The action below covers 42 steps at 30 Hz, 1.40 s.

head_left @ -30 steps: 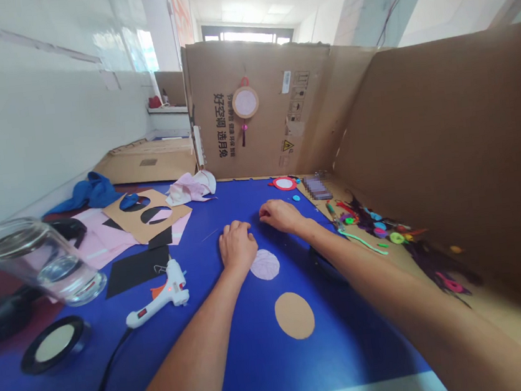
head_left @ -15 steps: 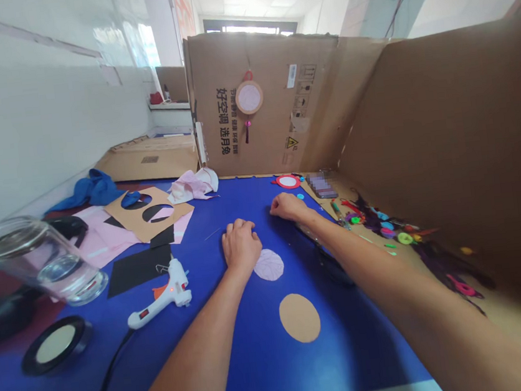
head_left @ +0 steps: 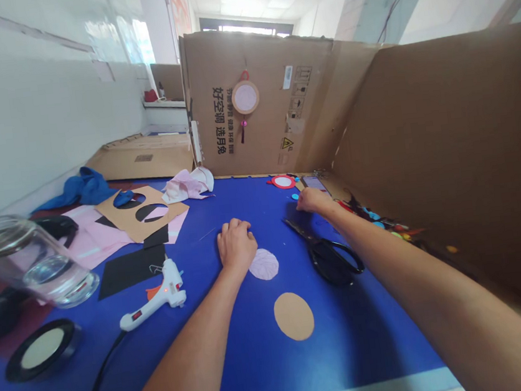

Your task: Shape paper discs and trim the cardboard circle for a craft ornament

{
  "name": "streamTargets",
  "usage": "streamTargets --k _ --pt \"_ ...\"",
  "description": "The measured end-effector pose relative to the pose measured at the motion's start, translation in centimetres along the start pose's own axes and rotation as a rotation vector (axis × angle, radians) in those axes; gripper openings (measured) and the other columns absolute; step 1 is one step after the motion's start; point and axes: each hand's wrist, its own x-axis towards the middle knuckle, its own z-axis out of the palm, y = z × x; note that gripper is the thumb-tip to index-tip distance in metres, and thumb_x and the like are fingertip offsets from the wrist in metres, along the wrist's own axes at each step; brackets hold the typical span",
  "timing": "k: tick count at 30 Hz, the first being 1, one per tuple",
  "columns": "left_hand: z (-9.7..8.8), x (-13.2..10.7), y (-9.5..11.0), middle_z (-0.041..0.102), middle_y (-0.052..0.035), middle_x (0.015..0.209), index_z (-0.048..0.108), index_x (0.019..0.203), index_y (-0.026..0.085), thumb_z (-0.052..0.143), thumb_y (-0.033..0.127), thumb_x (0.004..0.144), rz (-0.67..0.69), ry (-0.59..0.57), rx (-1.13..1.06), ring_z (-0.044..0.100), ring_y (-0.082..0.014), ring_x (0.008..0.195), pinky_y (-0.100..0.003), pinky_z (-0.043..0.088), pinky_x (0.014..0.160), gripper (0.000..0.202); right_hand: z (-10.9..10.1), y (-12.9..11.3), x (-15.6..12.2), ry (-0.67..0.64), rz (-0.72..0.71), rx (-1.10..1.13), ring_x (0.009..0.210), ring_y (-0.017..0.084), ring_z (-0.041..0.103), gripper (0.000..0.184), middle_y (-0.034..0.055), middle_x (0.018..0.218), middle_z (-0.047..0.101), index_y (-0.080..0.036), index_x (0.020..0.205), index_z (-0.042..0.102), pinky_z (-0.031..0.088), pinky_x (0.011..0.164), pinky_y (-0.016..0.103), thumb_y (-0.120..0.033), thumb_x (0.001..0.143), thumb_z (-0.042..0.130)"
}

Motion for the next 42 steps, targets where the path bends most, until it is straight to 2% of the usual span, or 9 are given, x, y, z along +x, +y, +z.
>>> streamTargets --k 3,7,12,15,20,25,29,34,42 --pt "0.0 0.0 0.0 0.07 -0.0049 0.123 0.075 0.109 0.029 0.06 0.022 0.094 0.006 0.008 0.001 0.058 -0.0258 0.114 -0.039 0.048 0.092 0.023 -0.6 1.4 -0.4 -0.057 0.104 0.004 0.107 0.029 0.073 0.032 0.0173 0.116 0.074 -0.019 0.115 0.075 0.056 0.089 0.039 -0.032 0.085 0.074" --pt "0.0 0.0 0.0 0.071 -0.0044 0.122 0.076 0.109 0.029 0.061 0.022 0.093 0.013 0.015 0.003 0.059 -0.026 0.113 -0.039 0.049 0.09 0.023 -1.5 3.0 -0.8 -0.042 0.175 0.004 0.113 0.033 0.071 0.03 0.0202 0.121 0.072 -0.018 0.115 0.075 0.056 0.091 0.042 -0.033 0.091 0.067" --pt "0.0 0.1 -0.1 0.07 -0.0051 0.122 0.076 0.108 0.03 0.061 0.022 0.094 0.016 0.015 0.005 0.059 -0.0266 0.114 -0.04 0.049 0.091 0.022 -1.7 4.3 -0.9 -0.046 0.178 0.012 0.105 0.029 0.073 0.025 0.014 0.113 0.076 -0.022 0.106 0.077 0.056 0.086 0.037 -0.038 0.086 0.073" --pt "0.1 0.1 -0.1 0.07 -0.0056 0.123 0.076 0.108 0.03 0.061 0.022 0.094 0.015 0.01 0.001 0.059 -0.0269 0.115 -0.04 0.048 0.091 0.023 -1.3 4.7 -1.1 -0.049 0.162 0.008 0.104 0.028 0.073 0.027 0.0134 0.111 0.076 -0.022 0.103 0.077 0.055 0.085 0.035 -0.037 0.081 0.079" --pt "0.1 0.1 -0.1 0.07 -0.0052 0.122 0.076 0.107 0.029 0.061 0.022 0.093 0.015 0.011 -0.014 0.059 -0.0275 0.113 -0.04 0.048 0.089 0.022 -0.8 4.8 -1.2 0.003 0.169 0.011 0.105 0.029 0.073 0.025 0.0151 0.113 0.075 -0.022 0.106 0.078 0.055 0.085 0.036 -0.035 0.087 0.07" --pt "0.0 0.1 -0.1 0.07 -0.0057 0.121 0.076 0.107 0.029 0.061 0.021 0.093 0.015 0.012 -0.028 0.058 -0.0276 0.114 -0.04 0.047 0.09 0.022 -0.8 4.8 -1.2 -0.006 0.17 0.028 0.102 0.029 0.073 0.028 0.013 0.109 0.076 -0.023 0.104 0.078 0.055 0.084 0.036 -0.038 0.081 0.076" --pt "0.1 0.0 -0.1 0.07 -0.006 0.122 0.076 0.107 0.029 0.061 0.021 0.093 0.014 0.008 -0.032 0.058 -0.0272 0.114 -0.04 0.046 0.09 0.022 -0.9 4.5 -1.5 0.038 0.199 0.036 0.104 0.031 0.073 0.029 0.0171 0.109 0.075 -0.02 0.108 0.077 0.055 0.085 0.038 -0.038 0.088 0.067" --pt "0.1 0.0 0.0 0.07 -0.0062 0.122 0.077 0.107 0.03 0.061 0.021 0.093 0.006 0.007 -0.029 0.058 -0.0268 0.114 -0.04 0.046 0.091 0.023 -1.4 2.3 -1.7 0.048 0.152 0.079 0.104 0.03 0.072 0.024 0.013 0.111 0.075 -0.023 0.104 0.077 0.055 0.085 0.037 -0.038 0.088 0.068" --pt "0.2 -0.1 -0.1 0.07 -0.0061 0.12 0.077 0.108 0.03 0.062 0.021 0.093 0.013 0.028 -0.018 0.058 -0.0262 0.113 -0.039 0.048 0.09 0.023 -0.8 -6.0 -1.7 0.003 -0.082 0.21 0.093 0.022 0.072 0.031 0.006 0.099 0.077 -0.025 0.097 0.077 0.05 0.077 0.027 -0.052 0.084 0.073"
